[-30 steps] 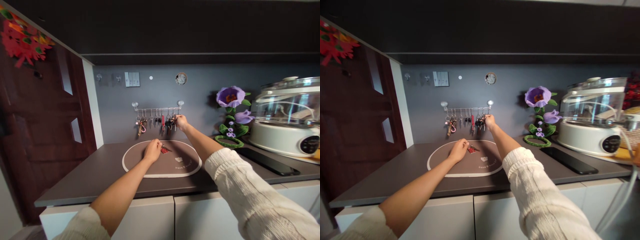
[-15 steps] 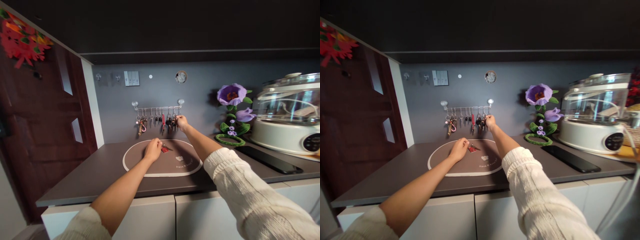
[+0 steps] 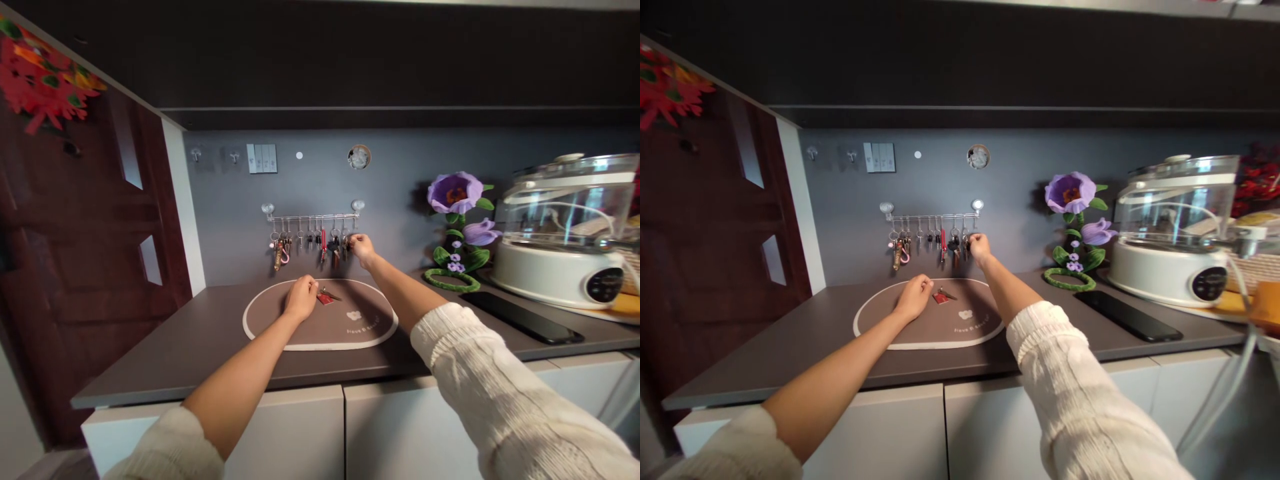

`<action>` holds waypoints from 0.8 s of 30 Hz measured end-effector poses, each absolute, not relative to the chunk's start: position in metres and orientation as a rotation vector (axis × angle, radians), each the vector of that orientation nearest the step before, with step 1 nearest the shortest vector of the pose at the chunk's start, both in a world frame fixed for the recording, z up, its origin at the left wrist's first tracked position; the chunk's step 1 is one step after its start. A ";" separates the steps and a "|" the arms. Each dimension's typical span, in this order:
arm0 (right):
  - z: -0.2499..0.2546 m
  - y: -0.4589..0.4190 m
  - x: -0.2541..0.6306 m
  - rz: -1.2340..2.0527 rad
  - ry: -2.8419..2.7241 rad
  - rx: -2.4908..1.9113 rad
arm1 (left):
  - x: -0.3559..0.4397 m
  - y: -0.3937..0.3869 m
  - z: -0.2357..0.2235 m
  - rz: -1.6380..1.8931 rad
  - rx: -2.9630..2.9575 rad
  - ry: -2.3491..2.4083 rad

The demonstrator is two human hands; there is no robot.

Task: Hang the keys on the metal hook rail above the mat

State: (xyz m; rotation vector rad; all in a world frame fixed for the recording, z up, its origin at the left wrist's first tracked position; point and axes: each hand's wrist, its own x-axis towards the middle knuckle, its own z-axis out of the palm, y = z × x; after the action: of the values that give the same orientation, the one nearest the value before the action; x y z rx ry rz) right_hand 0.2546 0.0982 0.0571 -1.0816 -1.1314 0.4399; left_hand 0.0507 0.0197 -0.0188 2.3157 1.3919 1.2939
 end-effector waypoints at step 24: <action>-0.005 0.019 0.189 0.224 -1.714 -1.504 | 0.045 0.025 -0.016 1.269 2.223 1.492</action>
State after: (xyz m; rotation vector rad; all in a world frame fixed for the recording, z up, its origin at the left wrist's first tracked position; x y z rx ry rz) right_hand 0.1893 0.0185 -0.0054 -1.5044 -1.7140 0.2236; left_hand 0.0450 0.0247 -0.0162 2.2227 1.4917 1.2690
